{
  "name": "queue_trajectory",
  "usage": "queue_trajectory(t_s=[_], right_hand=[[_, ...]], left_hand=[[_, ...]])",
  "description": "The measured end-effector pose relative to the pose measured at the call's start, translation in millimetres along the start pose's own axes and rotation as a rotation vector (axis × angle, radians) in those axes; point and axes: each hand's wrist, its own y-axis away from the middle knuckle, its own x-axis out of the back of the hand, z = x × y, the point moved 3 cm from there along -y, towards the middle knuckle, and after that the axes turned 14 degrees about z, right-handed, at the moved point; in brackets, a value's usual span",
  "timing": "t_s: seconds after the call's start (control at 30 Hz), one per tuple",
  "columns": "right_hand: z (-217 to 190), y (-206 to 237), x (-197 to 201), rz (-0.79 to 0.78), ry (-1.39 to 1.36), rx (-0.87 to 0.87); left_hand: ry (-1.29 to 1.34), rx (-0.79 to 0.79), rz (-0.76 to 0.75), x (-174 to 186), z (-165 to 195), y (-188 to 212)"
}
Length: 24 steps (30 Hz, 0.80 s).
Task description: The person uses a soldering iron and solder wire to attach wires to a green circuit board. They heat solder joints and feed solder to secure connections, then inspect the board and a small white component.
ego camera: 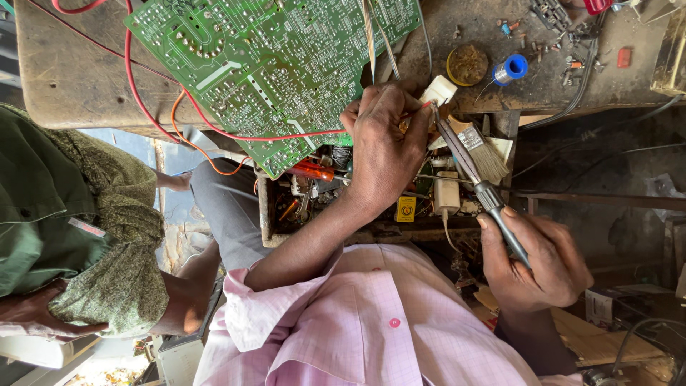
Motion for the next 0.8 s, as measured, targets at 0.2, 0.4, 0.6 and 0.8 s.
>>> queue_trajectory(t_s=[0.2,0.4,0.6,0.8], right_hand=[[4.8,0.4,-0.6,0.009,0.001,0.010],[5.9,0.8,-0.4,0.015,0.017,-0.001],[4.4,-0.8,-0.7,0.013,0.019,-0.026],[3.2,-4.0,-3.4,0.020,-0.008,-0.037]], left_hand=[[-0.020,0.011,-0.017,-2.1,-1.8,0.4],[-0.016,0.002,-0.017,-4.9,-4.5,0.5],[-0.001,-0.014,-0.006,-6.2,-7.2,-0.7],[-0.010,0.004,-0.010,-6.5,-8.6,-2.5]])
